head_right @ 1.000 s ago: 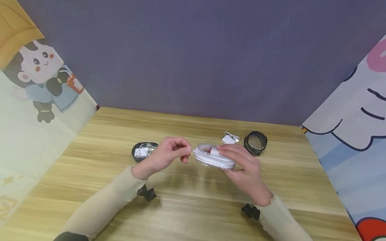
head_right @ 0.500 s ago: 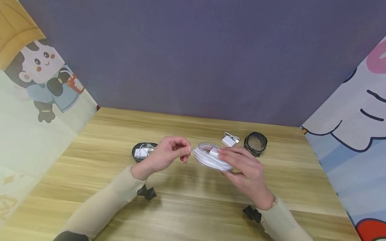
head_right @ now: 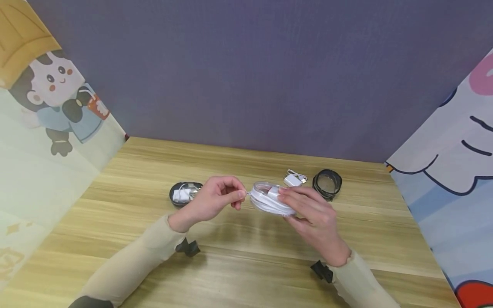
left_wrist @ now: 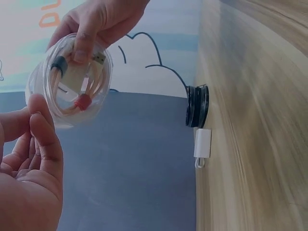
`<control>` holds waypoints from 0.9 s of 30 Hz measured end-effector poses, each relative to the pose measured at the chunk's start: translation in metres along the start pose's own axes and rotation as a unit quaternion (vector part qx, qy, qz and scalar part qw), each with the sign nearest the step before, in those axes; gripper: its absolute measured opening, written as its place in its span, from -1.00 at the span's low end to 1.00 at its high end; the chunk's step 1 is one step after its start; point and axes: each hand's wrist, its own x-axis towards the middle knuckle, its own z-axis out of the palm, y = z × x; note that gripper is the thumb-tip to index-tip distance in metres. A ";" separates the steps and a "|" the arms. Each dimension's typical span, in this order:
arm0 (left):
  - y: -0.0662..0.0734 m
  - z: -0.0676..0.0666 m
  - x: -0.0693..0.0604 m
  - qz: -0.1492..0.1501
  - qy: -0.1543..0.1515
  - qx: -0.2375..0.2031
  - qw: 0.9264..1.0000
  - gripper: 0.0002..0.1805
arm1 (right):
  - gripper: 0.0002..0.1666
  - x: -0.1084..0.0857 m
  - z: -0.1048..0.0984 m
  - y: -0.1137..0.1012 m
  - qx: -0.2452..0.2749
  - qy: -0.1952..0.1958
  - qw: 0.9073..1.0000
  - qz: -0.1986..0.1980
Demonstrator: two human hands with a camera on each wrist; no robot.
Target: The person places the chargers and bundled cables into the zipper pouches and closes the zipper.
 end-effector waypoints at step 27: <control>0.007 0.008 0.002 0.045 -0.016 -0.034 0.998 -0.90 | -0.61 0.012 0.012 -0.013 -0.008 0.044 0.999 -0.020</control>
